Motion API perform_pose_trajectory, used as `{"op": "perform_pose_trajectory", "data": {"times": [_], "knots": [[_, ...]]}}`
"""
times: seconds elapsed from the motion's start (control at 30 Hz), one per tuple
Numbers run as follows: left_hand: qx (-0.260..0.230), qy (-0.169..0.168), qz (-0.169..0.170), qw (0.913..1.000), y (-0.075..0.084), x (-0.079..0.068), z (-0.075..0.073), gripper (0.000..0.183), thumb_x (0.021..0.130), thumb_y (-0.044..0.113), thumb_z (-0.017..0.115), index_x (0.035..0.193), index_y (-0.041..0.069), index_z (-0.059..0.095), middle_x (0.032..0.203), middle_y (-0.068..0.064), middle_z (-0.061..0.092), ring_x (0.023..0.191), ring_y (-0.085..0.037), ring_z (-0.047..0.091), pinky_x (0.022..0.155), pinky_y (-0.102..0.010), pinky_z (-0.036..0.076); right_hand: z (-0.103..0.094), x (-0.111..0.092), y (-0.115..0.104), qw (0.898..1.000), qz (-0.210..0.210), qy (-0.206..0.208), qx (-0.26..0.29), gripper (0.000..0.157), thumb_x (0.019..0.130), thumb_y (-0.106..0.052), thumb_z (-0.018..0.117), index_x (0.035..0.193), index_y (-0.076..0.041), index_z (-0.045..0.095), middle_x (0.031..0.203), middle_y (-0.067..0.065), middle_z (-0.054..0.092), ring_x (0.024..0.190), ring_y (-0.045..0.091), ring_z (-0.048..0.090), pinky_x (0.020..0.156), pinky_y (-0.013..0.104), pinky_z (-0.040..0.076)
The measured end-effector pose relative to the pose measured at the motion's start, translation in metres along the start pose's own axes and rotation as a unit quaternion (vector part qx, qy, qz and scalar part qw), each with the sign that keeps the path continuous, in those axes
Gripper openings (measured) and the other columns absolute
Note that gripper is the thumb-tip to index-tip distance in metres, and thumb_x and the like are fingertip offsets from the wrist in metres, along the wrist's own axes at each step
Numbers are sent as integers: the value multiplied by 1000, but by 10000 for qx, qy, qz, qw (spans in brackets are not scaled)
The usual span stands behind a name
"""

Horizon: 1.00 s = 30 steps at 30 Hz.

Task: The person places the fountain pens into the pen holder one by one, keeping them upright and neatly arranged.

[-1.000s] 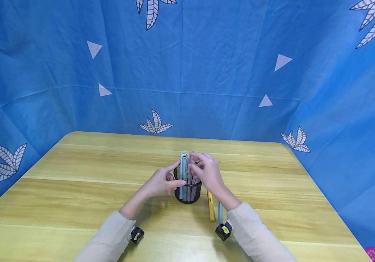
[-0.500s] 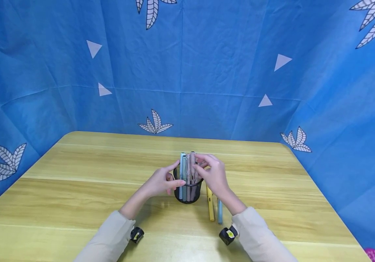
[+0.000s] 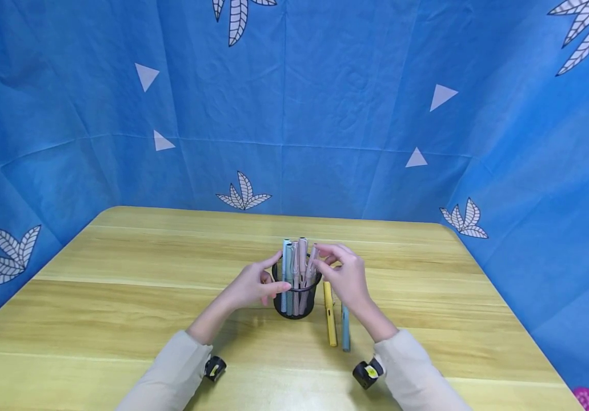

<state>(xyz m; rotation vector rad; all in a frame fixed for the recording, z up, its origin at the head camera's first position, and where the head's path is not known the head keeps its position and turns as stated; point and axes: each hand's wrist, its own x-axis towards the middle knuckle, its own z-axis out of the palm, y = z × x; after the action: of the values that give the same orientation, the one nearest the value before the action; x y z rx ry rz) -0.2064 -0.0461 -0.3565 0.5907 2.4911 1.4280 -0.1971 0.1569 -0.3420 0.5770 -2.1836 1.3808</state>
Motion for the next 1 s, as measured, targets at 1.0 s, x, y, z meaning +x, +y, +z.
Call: {"op": "perform_pose_trajectory", "data": {"times": [1.0], "knots": [[13,3,-64,10000,1,-1,0,81,81,36,65,144,16,18,66,-20,60,54,-37,57,55,-29,45,-22,-15,22,9950,913,-81,-407,20,75,8,66,95,8,64,81,18,62,59,11,58,44,33,49]]}}
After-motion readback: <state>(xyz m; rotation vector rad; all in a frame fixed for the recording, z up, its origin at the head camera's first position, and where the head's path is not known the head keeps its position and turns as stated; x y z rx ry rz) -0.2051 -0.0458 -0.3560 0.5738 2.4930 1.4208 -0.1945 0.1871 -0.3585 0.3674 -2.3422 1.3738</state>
